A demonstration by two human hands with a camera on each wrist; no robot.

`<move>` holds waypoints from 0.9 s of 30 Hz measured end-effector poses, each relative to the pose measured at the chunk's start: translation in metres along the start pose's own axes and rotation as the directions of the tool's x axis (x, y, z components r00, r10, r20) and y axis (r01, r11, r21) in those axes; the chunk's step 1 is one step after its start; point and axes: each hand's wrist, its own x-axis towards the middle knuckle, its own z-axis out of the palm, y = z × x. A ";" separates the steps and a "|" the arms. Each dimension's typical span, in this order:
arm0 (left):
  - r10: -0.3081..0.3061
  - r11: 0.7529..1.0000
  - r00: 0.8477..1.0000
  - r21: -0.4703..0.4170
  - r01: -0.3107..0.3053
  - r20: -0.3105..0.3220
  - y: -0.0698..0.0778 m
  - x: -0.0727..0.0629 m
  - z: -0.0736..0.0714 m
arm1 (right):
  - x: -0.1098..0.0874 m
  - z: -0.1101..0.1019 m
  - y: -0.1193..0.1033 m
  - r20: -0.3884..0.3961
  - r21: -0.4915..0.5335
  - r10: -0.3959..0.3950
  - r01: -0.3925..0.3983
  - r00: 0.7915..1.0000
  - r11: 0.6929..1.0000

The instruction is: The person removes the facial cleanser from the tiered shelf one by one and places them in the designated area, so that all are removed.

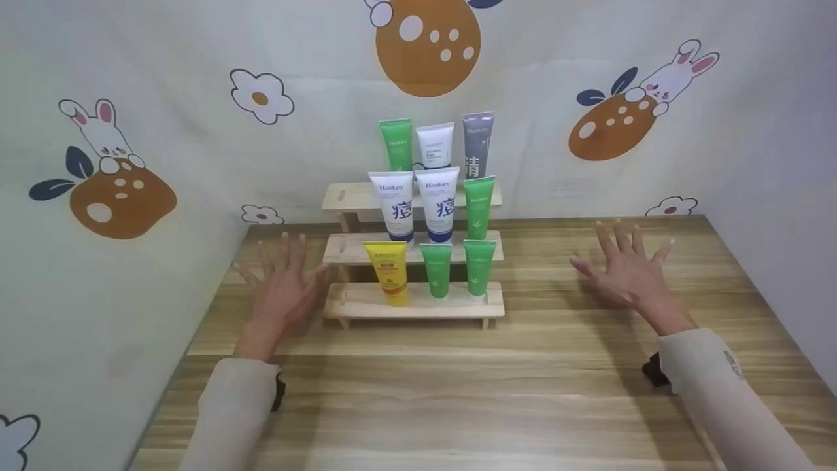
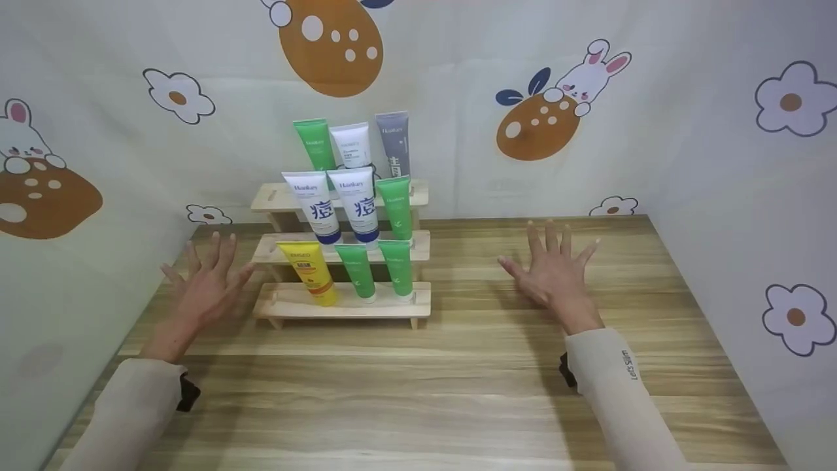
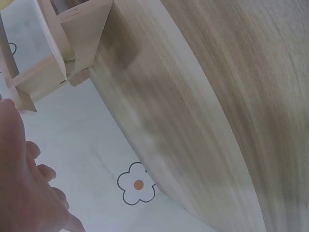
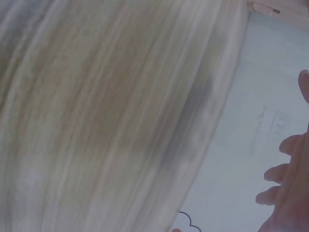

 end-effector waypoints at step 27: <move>-0.109 0.766 0.991 -0.630 0.130 0.072 -0.002 -0.010 -0.028 | 0.005 -0.039 -0.049 -0.050 0.632 -0.047 0.068 0.998 0.772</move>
